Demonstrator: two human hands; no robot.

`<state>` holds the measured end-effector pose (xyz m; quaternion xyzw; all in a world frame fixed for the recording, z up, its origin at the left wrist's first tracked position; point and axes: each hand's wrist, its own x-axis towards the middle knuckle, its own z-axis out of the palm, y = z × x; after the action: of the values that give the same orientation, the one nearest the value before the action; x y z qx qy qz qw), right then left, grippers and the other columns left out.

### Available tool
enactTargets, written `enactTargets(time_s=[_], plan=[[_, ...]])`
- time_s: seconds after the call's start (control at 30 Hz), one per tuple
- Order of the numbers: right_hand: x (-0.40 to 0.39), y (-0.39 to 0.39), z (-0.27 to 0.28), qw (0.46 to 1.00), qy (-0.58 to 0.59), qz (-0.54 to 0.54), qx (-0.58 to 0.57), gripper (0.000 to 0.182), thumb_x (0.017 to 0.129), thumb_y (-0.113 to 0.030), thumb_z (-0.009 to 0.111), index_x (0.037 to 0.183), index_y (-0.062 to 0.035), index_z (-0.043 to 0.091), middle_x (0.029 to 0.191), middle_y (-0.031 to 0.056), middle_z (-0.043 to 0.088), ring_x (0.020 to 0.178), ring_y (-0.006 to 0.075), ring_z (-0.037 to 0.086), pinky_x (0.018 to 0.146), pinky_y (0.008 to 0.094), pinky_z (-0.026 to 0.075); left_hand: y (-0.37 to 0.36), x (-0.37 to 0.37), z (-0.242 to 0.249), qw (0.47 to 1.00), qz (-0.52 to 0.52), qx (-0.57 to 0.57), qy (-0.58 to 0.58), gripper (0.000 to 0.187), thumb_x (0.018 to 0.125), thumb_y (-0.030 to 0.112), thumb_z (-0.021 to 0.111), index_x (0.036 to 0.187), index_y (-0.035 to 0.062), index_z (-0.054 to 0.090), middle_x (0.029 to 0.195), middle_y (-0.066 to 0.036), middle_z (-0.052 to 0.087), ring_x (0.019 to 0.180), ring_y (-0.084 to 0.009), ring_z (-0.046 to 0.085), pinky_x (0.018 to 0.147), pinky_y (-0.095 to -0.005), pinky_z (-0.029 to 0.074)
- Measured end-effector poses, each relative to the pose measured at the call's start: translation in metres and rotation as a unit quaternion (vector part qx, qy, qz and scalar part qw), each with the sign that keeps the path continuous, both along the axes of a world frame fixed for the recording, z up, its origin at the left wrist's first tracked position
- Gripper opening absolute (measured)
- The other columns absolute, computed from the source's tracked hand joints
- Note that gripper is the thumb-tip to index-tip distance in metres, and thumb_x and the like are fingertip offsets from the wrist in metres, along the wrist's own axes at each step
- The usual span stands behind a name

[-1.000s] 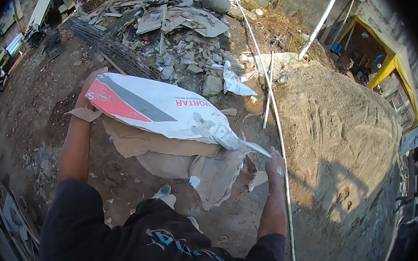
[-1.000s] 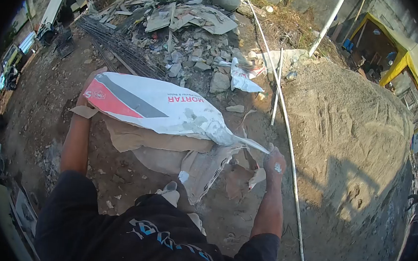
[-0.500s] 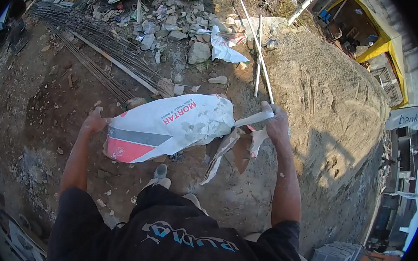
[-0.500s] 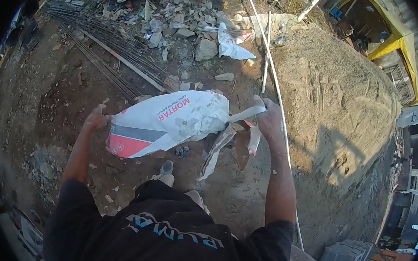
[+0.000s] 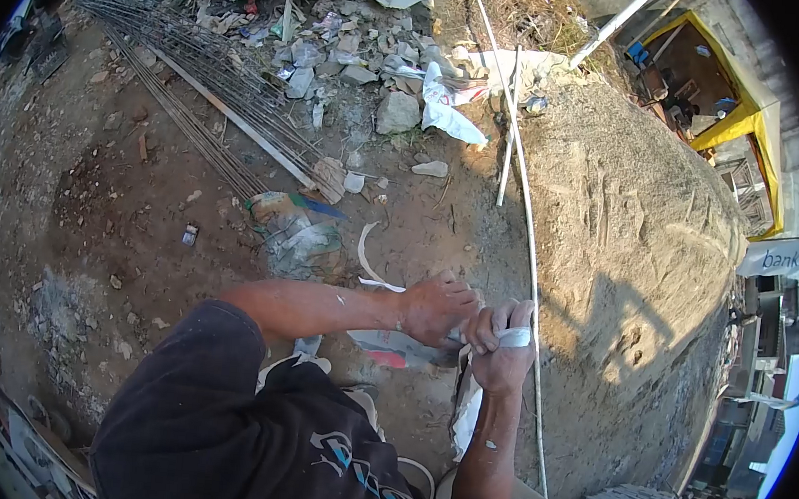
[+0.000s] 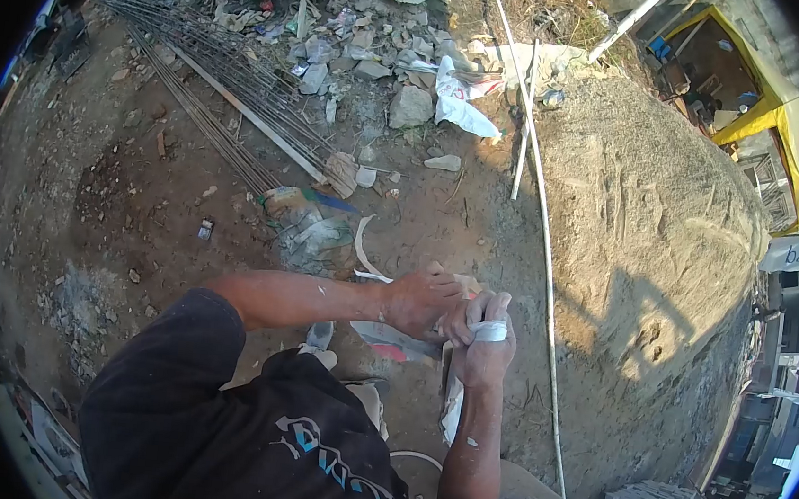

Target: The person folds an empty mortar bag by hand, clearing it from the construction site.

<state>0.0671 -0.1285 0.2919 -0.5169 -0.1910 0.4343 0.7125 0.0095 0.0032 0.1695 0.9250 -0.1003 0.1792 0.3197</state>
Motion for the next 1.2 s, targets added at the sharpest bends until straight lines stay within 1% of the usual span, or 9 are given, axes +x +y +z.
enactTargets(time_s=[0.17, 0.27, 0.77, 0.83, 0.9, 1.0, 1.07, 1.1, 1.2], plan=[[-0.04, 0.013, -0.024, 0.949, -0.22, 0.009, -0.225, 0.045, 0.107, -0.041, 0.035, 0.072, -0.0131, 0.041, 0.059, -0.0044, 0.034, 0.052, 0.0075, 0.031, 0.049, 0.0268, 0.023, 0.019, -0.023, -0.052, 0.991, 0.114, 0.057, 0.047, 0.041, 0.069, 0.035, 0.076, 0.102, 0.0152, 0.062, 0.093, -0.006, 0.058, 0.093, -0.0262, 0.063, 0.079, -0.0439, 0.049], [-0.038, -0.002, -0.057, 0.965, -0.123, 0.06, -0.226, 0.045, 0.107, -0.039, 0.036, 0.071, -0.0123, 0.042, 0.059, -0.0042, 0.036, 0.051, 0.0076, 0.031, 0.049, 0.0267, 0.025, 0.023, -0.055, -0.086, 0.984, 0.174, 0.029, 0.011, 0.031, 0.069, 0.035, 0.074, 0.091, 0.0163, 0.061, 0.088, -0.004, 0.058, 0.086, -0.0256, 0.064, 0.072, -0.0423, 0.051], [-0.023, -0.028, 0.028, 0.852, -0.374, 0.292, -0.221, 0.044, 0.106, -0.039, 0.04, 0.082, -0.0057, 0.054, 0.064, 0.0023, 0.05, 0.06, 0.0161, 0.048, 0.056, 0.032, 0.039, 0.005, -0.099, -0.123, 0.952, 0.29, -0.083, 0.057, 0.029, 0.072, 0.035, 0.075, 0.092, 0.016, 0.062, 0.095, -0.011, 0.063, 0.092, -0.0306, 0.065, 0.075, -0.0438, 0.054], [0.025, -0.055, 0.161, 0.92, -0.383, 0.034, -0.076, 0.041, 0.107, -0.036, 0.039, 0.074, -0.0115, 0.042, 0.059, -0.0026, 0.038, 0.049, 0.0091, 0.033, 0.047, 0.0293, 0.031, 0.051, -0.216, -0.168, 0.718, 0.534, -0.161, 0.416, 0.029, 0.086, 0.036, 0.066, 0.097, 0.0103, 0.064, 0.096, -0.015, 0.068, 0.088, -0.0312, 0.069, 0.079, -0.0453, 0.055], [0.113, -0.077, 0.207, 0.899, -0.367, -0.237, -0.023, 0.042, 0.107, -0.037, 0.041, 0.072, -0.0156, 0.033, 0.056, -0.0068, 0.024, 0.045, 0.0045, 0.016, 0.042, 0.026, 0.021, 0.104, -0.224, -0.18, 0.679, 0.641, -0.159, 0.321, 0.03, 0.085, 0.035, 0.068, 0.098, 0.0083, 0.062, 0.097, -0.018, 0.066, 0.092, -0.0356, 0.066, 0.081, -0.0482, 0.053], [0.149, -0.028, 0.174, 0.885, -0.36, -0.296, -0.008, 0.039, 0.105, -0.033, 0.047, 0.073, -0.0126, 0.04, 0.059, -0.0062, 0.026, 0.049, 0.0058, 0.021, 0.045, 0.0266, 0.019, 0.094, -0.243, -0.211, 0.603, 0.724, -0.195, 0.273, 0.035, 0.082, 0.034, 0.071, 0.102, 0.0069, 0.06, 0.102, -0.02, 0.063, 0.1, -0.041, 0.062, 0.083, -0.0523, 0.05], [0.189, 0.013, 0.154, 0.798, -0.511, -0.311, -0.066, 0.039, 0.105, -0.032, 0.05, 0.074, -0.0071, 0.049, 0.063, -0.0056, 0.032, 0.054, 0.0037, 0.029, 0.048, 0.0251, 0.023, 0.126, -0.211, -0.203, 0.614, 0.735, -0.207, 0.2, 0.038, 0.079, 0.032, 0.072, 0.105, 0.008, 0.059, 0.105, -0.02, 0.061, 0.102, -0.0407, 0.061, 0.085, -0.0508, 0.049], [0.221, 0.03, 0.147, 0.676, -0.642, -0.323, -0.16, 0.041, 0.104, -0.036, 0.05, 0.081, -0.0028, 0.053, 0.064, -0.0026, 0.035, 0.056, 0.0065, 0.035, 0.051, 0.0292, 0.029, 0.138, -0.2, -0.181, 0.614, 0.734, -0.213, 0.196, 0.04, 0.078, 0.032, 0.073, 0.108, 0.008, 0.059, 0.104, -0.02, 0.062, 0.104, -0.0406, 0.06, 0.086, -0.0496, 0.049], [0.3, 0.047, 0.113, 0.533, -0.732, -0.266, -0.33, 0.042, 0.098, -0.045, 0.056, 0.101, -0.0028, 0.061, 0.085, 0.0138, 0.066, 0.077, 0.0318, 0.061, 0.072, 0.0427, 0.046, 0.175, -0.206, -0.184, 0.634, 0.686, -0.356, 0.041, 0.041, 0.084, 0.024, 0.069, 0.12, 0.0072, 0.057, 0.117, -0.019, 0.063, 0.109, -0.0353, 0.061, 0.088, -0.0436, 0.049]])
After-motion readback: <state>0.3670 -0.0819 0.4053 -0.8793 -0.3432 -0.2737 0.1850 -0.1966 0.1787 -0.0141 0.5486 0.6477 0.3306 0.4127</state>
